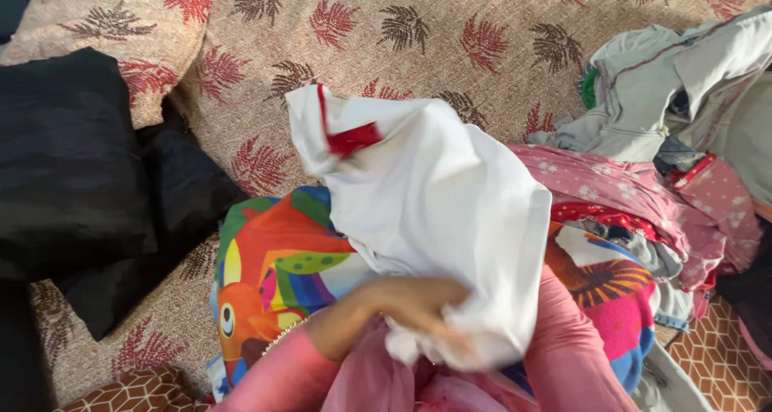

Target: The person folds a white collared shirt, a red garment with white patterns, and a blue floral shirt by hand on a patterned bedspread.

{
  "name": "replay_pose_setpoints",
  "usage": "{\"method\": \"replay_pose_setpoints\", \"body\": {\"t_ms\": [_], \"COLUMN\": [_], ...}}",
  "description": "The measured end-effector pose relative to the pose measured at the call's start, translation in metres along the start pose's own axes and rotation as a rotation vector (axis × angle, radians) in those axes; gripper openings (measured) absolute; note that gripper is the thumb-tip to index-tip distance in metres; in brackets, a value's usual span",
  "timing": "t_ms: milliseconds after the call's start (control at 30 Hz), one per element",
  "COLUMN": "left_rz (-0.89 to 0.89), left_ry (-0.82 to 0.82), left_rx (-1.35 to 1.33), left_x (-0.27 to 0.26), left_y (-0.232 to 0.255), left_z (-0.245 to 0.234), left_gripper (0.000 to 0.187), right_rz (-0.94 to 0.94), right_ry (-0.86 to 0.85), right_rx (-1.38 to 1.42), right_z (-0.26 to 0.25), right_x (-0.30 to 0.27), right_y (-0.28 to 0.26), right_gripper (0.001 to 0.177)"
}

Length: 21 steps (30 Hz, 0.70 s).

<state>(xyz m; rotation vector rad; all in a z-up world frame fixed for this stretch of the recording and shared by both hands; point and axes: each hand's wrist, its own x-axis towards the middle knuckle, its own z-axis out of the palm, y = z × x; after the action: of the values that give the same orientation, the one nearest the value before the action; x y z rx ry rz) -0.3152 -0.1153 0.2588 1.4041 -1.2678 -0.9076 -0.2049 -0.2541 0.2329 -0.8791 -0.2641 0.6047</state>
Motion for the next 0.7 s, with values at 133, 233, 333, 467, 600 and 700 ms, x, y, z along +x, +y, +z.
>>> {"method": "replay_pose_setpoints", "body": {"t_ms": [133,233,333,467,600,700], "left_rz": [-0.734,-0.496,-0.104,0.109,0.315,0.370], "left_ry": [1.015,0.630,0.694,1.184,1.425,1.501], "left_rx": [0.945,0.634,0.294,-0.142,-0.555,-0.683], "left_x": [-0.010,0.032,0.050,0.030,0.008,-0.017], "left_y": [0.016,0.037,0.043,0.036,0.032,0.029], "left_z": [-0.012,0.014,0.007,-0.036,-0.072,-0.088], "left_gripper": [0.026,0.022,0.022,0.021,0.020,0.019], "right_rz": [-0.088,-0.105,-0.082,-0.111,-0.143,-0.200], "right_ry": [0.049,0.045,0.022,0.036,0.098,0.187], "right_rx": [0.029,0.003,-0.046,-0.078,-0.050,0.045], "right_z": [-0.006,0.002,0.009,0.007,0.005,-0.004], "right_x": [0.006,0.006,0.005,0.013,0.024,0.036], "right_y": [-0.020,-0.014,-0.007,-0.012,-0.009,-0.014], "right_gripper": [0.027,0.027,0.028,0.028,0.029,0.029]}}
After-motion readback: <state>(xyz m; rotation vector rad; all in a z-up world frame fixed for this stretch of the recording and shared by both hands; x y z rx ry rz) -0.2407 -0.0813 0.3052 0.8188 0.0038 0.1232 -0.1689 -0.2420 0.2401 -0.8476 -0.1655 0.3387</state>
